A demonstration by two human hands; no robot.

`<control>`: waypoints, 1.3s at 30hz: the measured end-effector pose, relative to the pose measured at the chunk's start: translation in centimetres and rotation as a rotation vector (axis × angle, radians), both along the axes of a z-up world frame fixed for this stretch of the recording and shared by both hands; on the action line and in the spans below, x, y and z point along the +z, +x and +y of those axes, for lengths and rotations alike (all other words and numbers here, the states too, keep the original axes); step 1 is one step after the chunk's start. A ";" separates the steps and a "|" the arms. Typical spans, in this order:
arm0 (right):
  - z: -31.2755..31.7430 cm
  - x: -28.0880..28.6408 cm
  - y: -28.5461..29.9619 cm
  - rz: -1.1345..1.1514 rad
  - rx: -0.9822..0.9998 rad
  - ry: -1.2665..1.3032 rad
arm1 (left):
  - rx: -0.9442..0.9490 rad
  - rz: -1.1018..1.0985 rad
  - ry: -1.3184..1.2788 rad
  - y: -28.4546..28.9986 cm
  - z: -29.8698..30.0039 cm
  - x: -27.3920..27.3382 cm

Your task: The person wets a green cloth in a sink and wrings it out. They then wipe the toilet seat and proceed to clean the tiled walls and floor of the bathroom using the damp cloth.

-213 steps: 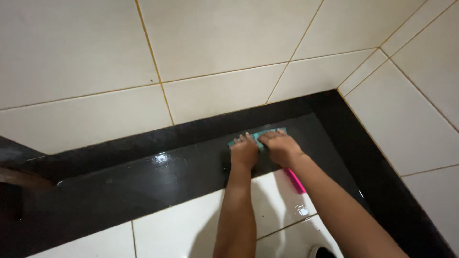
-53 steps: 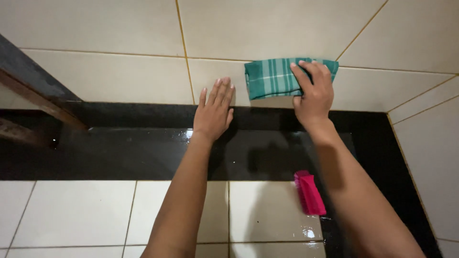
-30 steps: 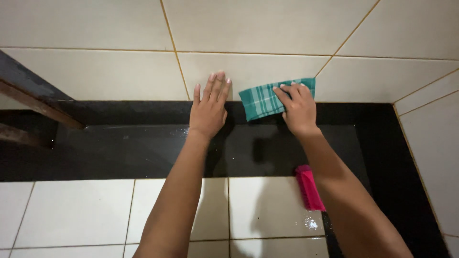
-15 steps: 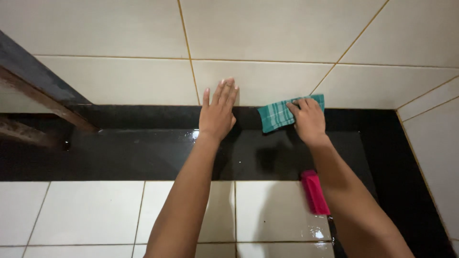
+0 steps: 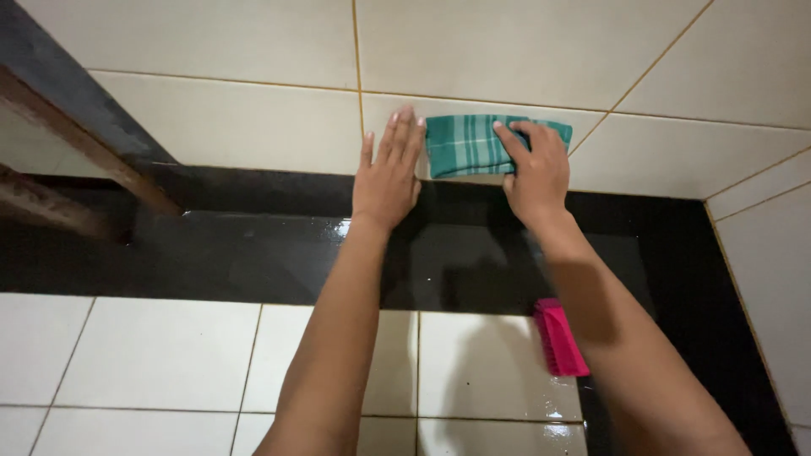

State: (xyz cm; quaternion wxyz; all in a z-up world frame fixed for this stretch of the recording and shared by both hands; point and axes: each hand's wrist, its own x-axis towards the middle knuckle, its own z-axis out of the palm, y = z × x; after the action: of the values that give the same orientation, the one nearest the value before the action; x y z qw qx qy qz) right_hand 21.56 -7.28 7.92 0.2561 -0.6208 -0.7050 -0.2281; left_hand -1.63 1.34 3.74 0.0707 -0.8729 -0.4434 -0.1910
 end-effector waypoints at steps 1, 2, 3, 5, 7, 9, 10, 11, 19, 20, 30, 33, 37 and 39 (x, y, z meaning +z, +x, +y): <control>0.0 -0.6 0.1 0.002 0.004 -0.001 | 0.004 0.002 -0.001 0.1 -0.2 0.1; 0.0 -1.1 0.2 0.015 0.010 -0.053 | -0.011 0.033 -0.006 0.2 -0.3 0.3; 0.0 -1.6 0.5 0.027 0.013 -0.102 | -0.029 0.064 -0.009 0.5 -0.5 0.5; -0.2 -3.2 1.4 -0.008 0.018 -0.157 | -0.037 0.096 0.024 0.6 -0.7 -0.2; -0.4 -4.5 2.2 -0.042 0.018 -0.211 | -0.049 0.127 0.058 0.6 -0.8 -0.4; -0.6 -5.5 2.9 -0.062 -0.014 -0.236 | -0.065 0.102 0.035 0.5 -0.9 -0.4; -0.5 -4.7 2.8 -0.061 -0.018 -0.234 | -0.068 0.103 0.037 0.4 -0.8 -0.3; -0.5 -4.0 2.8 -0.047 -0.002 -0.188 | -0.057 0.105 0.035 0.4 -0.7 -0.2; -0.8 2.4 1.7 0.131 -0.043 0.063 | 0.012 0.083 0.054 0.0 -0.2 0.0; -0.8 2.3 1.7 0.123 -0.039 0.057 | 0.006 0.080 0.031 -0.1 -0.3 0.3; -0.9 -4.0 3.9 -0.065 -0.006 -0.144 | 0.009 0.076 0.048 -0.2 -0.4 -0.4; -1.1 0.5 1.2 0.085 0.027 -0.036 | 0.033 0.111 0.034 -0.3 0.0 -0.1; -0.3 2.1 0.3 0.169 0.013 0.057 | 0.008 0.065 0.025 -0.5 0.3 -0.6; -0.4 1.8 0.4 0.137 0.014 0.027 | -0.026 0.041 -0.017 -0.5 0.0 0.0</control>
State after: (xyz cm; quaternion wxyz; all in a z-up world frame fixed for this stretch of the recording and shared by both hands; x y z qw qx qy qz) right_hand 21.99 -7.68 9.71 0.3137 -0.6265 -0.6869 -0.1928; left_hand -2.16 1.36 3.72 0.0699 -0.8828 -0.4322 -0.1703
